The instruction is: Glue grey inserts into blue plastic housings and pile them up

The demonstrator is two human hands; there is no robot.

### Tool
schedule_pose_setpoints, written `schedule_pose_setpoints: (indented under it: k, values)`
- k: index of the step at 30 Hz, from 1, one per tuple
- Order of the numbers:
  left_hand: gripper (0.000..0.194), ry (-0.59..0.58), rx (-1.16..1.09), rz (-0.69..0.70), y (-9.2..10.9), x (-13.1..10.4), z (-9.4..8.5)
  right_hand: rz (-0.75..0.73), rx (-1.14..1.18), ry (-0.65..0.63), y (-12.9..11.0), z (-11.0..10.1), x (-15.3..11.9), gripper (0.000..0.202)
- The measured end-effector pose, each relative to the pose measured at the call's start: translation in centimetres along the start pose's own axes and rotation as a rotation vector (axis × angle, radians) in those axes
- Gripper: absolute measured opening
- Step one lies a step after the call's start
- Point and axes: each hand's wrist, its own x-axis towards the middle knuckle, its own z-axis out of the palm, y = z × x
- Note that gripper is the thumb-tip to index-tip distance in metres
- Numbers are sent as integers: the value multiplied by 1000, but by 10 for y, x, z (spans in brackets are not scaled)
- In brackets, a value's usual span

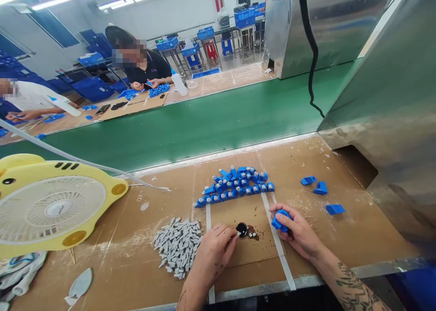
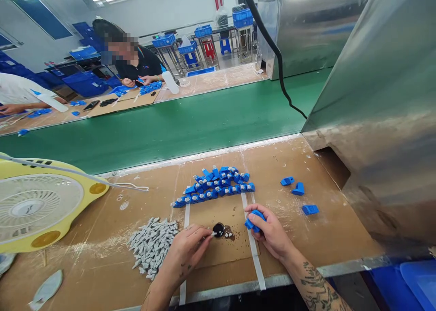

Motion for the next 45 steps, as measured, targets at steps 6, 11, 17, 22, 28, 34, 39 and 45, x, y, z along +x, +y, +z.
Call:
schedule_pose_setpoints:
  k: [6, 11, 17, 22, 28, 34, 39, 45]
  values:
    - [14, 184, -219, -41, 25, 14, -5, 46, 94, -114, 14, 21, 1, 55]
    - [13, 305, -289, -59, 44, 24, 0, 52, 170, -99, 22, 37, 2, 58]
    - [13, 321, -267, -59, 44, 24, 7, 79, 200, -60, 24, 43, 1, 63]
    - [14, 336, -283, -88, 44, 24, 7, 94, 182, -28, 22, 48, 1, 66]
    - [20, 344, -422, -320, 48, 24, 11, 28, 115, 24, 24, 51, -3, 68]
    - [33, 324, -657, -655, 49, 16, 24, -311, -185, 64, 35, 40, -4, 54]
    - [55, 378, -846, -766, 57, 14, 32, -713, -427, 28, 34, 33, -6, 34]
    - [42, 424, -647, -510, 58, 11, 30, -449, -348, 19, 28, 31, -11, 41]
